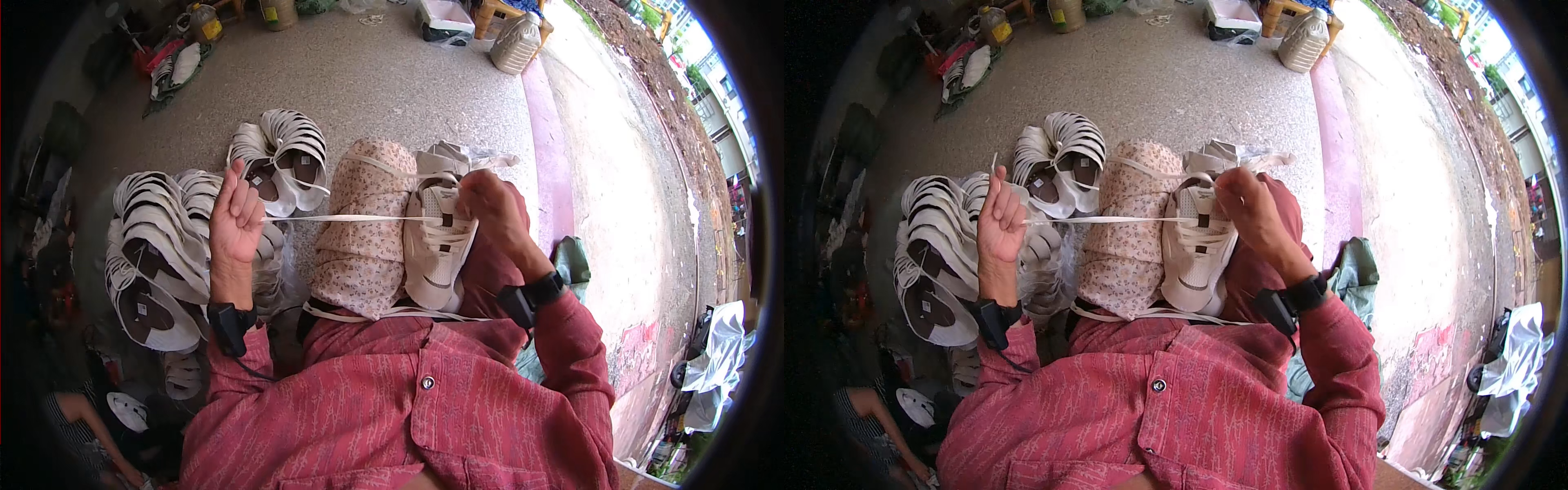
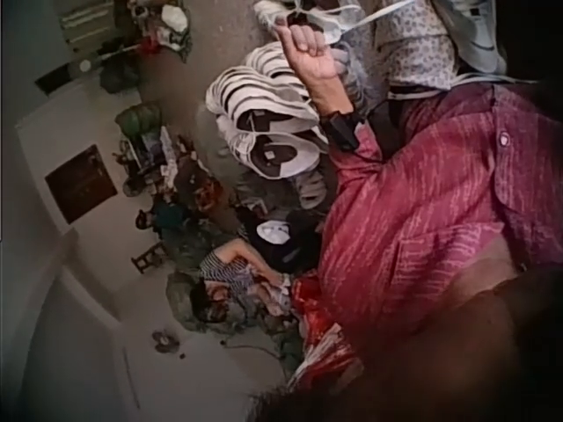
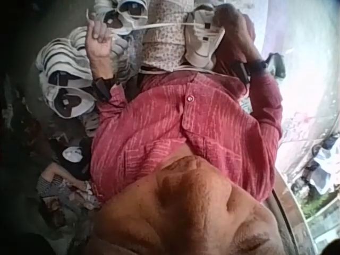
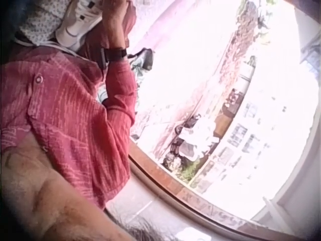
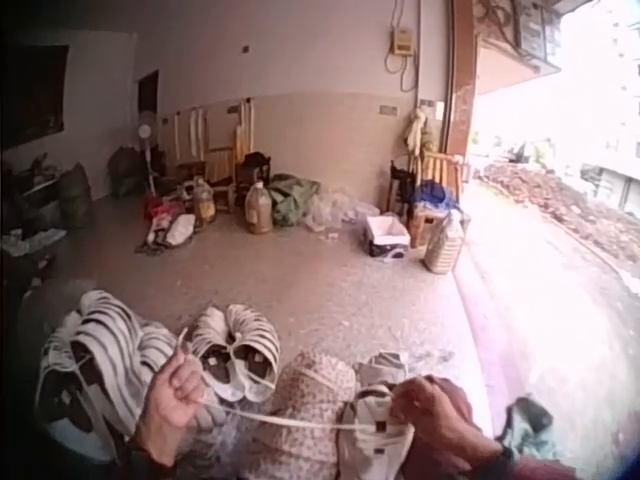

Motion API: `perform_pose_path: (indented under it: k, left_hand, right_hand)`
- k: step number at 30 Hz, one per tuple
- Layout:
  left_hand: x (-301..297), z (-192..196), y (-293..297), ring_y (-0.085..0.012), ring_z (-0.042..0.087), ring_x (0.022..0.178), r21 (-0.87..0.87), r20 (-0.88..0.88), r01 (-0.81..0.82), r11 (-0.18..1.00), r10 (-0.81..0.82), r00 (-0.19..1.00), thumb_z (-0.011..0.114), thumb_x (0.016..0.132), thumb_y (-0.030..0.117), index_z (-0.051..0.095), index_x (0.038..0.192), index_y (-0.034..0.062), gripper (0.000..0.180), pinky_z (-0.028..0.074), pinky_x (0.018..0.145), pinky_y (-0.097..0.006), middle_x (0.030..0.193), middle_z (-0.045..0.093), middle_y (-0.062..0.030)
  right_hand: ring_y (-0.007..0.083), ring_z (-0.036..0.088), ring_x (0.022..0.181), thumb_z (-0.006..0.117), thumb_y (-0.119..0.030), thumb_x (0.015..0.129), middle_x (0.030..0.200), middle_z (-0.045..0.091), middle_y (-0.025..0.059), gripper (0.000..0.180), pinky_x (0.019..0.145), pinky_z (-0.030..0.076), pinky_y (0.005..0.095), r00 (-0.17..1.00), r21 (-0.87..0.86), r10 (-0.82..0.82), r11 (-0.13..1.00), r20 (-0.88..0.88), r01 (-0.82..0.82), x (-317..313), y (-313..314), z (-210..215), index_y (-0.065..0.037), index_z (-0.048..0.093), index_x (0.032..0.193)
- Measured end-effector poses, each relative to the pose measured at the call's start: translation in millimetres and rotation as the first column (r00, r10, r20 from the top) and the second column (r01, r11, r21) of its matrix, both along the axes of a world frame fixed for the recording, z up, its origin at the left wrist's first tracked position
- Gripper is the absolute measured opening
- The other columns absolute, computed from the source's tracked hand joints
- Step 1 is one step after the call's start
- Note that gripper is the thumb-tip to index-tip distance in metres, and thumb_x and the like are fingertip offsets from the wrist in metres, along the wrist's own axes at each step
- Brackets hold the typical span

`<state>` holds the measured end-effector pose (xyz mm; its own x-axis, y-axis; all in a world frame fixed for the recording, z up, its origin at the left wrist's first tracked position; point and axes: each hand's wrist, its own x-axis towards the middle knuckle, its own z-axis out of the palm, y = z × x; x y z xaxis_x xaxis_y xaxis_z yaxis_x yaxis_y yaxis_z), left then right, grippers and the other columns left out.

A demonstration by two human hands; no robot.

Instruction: The recorder is lacing a white sneaker while sitting on the floor.

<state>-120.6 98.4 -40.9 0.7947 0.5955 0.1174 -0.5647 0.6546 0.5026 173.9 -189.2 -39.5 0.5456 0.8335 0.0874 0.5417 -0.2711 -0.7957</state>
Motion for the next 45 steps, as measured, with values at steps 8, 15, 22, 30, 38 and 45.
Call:
perform_pose_path:
  k: [8,15,22,30,38,45]
  left_hand:
    - [45.0,4.0,-42.0,-0.0037,0.047,0.057,0.814,-0.396,0.061,0.578,0.474,0.786,0.055,0.098,0.02,0.068,0.094,0.0023,0.022,0.037,0.052,-0.019,0.068,0.055,0.0046]
    - [95.7,0.7,-85.1,-0.0108,0.06,0.076,0.903,-0.429,0.367,0.223,0.477,0.767,0.063,0.093,0.017,0.069,0.092,0.0,0.018,0.048,0.068,-0.026,0.084,0.067,-0.0069]
    - [111.3,-16.5,-94.9,-0.0212,0.065,0.073,0.942,-0.332,0.326,0.081,0.379,0.864,0.063,0.091,0.017,0.069,0.096,0.0006,0.018,0.049,0.065,-0.032,0.079,0.067,-0.0126]
    - [107.1,4.0,-105.4,-0.0253,0.066,0.072,0.862,-0.476,0.504,0.043,0.407,0.78,0.061,0.091,0.024,0.069,0.095,0.0033,0.023,0.049,0.065,-0.034,0.079,0.068,-0.0124]
    - [116.7,-11.1,-103.7,-0.0318,0.061,0.069,0.947,-0.116,0.241,-0.213,0.474,0.873,0.06,0.086,0.022,0.062,0.075,0.0038,0.021,0.046,0.068,-0.041,0.076,0.064,-0.0089]
    - [126.8,-4.3,-104.4,-0.0343,0.063,0.067,0.888,-0.401,0.46,-0.018,0.459,0.793,0.06,0.082,0.022,0.066,0.077,0.0025,0.021,0.047,0.072,-0.04,0.069,0.062,-0.0154]
  right_hand:
    - [0.0067,0.045,0.056,0.056,-0.016,0.095,0.066,0.046,-0.0038,0.012,0.057,0.038,0.0243,0.768,0.551,0.178,0.794,-0.616,0.258,11.6,-98.6,83.6,-0.005,0.054,0.099]
    - [0.0086,0.058,0.066,0.06,-0.014,0.093,0.074,0.062,0.0032,0.018,0.063,0.047,0.0245,0.862,0.18,-0.501,0.857,0.078,0.482,38.5,-184.3,101.1,0.002,0.065,0.101]
    - [0.0097,0.059,0.059,0.059,-0.014,0.096,0.074,0.064,0.0062,0.022,0.054,0.046,0.0234,0.92,0.023,-0.138,0.987,-0.366,0.158,-23.6,-76.5,63.8,0.002,0.064,0.11]
    - [0.0054,0.047,0.041,0.057,-0.018,0.098,0.059,0.058,0.0027,0.029,0.038,0.036,0.0205,0.817,-0.112,-0.049,0.994,-0.575,-0.019,-54.3,0.2,38.8,0.005,0.06,0.116]
    - [0.0044,0.048,0.044,0.057,-0.016,0.097,0.061,0.059,0.0017,0.022,0.038,0.037,0.02,0.836,-0.104,-0.067,0.994,-0.544,0.012,-67.0,7.0,26.3,0.004,0.066,0.105]
    - [0.0033,0.05,0.048,0.059,-0.014,0.096,0.063,0.061,0.0012,0.02,0.041,0.039,0.0191,0.868,-0.122,-0.031,0.992,-0.495,-0.034,-71.4,5.1,25.5,0.002,0.066,0.105]
